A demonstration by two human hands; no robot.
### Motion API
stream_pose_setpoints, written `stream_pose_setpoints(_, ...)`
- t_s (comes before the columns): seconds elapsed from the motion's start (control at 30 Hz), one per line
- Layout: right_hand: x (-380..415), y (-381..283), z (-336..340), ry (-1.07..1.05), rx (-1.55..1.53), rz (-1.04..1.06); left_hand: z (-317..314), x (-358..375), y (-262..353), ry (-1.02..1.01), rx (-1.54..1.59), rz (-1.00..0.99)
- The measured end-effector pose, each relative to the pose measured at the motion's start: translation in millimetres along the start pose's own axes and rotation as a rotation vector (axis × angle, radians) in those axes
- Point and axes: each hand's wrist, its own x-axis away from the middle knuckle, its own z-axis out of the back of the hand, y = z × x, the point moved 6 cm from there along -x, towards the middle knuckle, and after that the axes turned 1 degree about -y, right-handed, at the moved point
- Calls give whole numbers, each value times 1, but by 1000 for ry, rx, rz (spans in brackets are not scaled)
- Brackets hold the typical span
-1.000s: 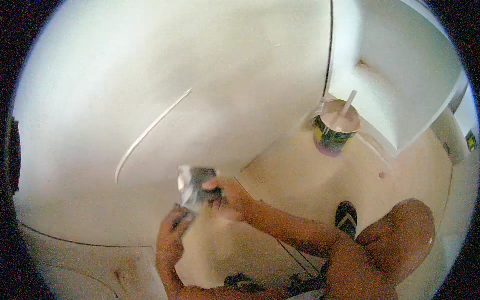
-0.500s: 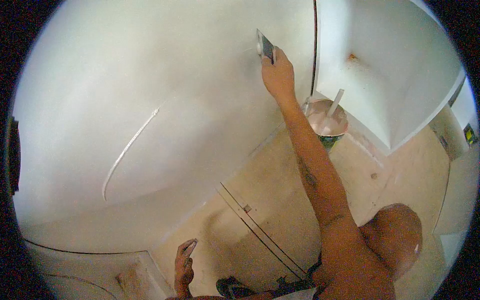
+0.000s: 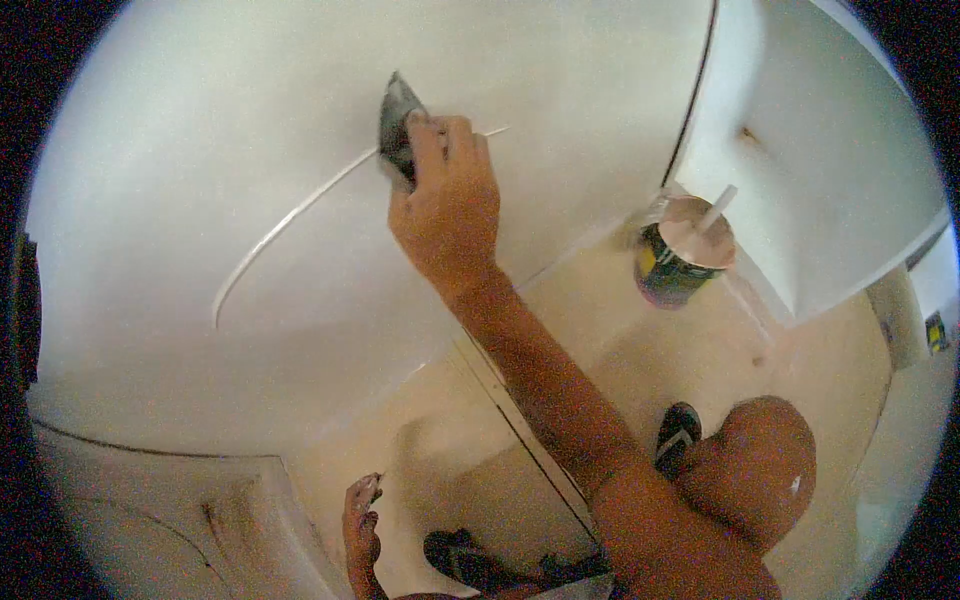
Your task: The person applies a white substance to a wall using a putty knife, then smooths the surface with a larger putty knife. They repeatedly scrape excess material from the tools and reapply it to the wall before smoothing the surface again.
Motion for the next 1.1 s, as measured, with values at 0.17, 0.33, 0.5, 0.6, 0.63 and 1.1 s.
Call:
stream_pose_setpoints(0.17,46,-80,-43,-184,-1,93,14,5,-17,54,122,20)
stream_pose_setpoints(0.33,87,-148,-79,-250,-110,146,23,3,-18,76,258,47)
stream_pose_setpoints(0.5,130,-213,-110,-364,-61,315,30,9,-36,171,344,125)
stream_pose_setpoints(0.6,158,-231,-123,-403,-2,439,39,17,-45,273,401,219)
stream_pose_setpoints(0.63,166,-236,-128,-380,-20,481,43,21,-52,307,384,300)
stream_pose_setpoints(1.1,205,-187,-36,-922,-993,307,40,-27,-43,556,1803,189)
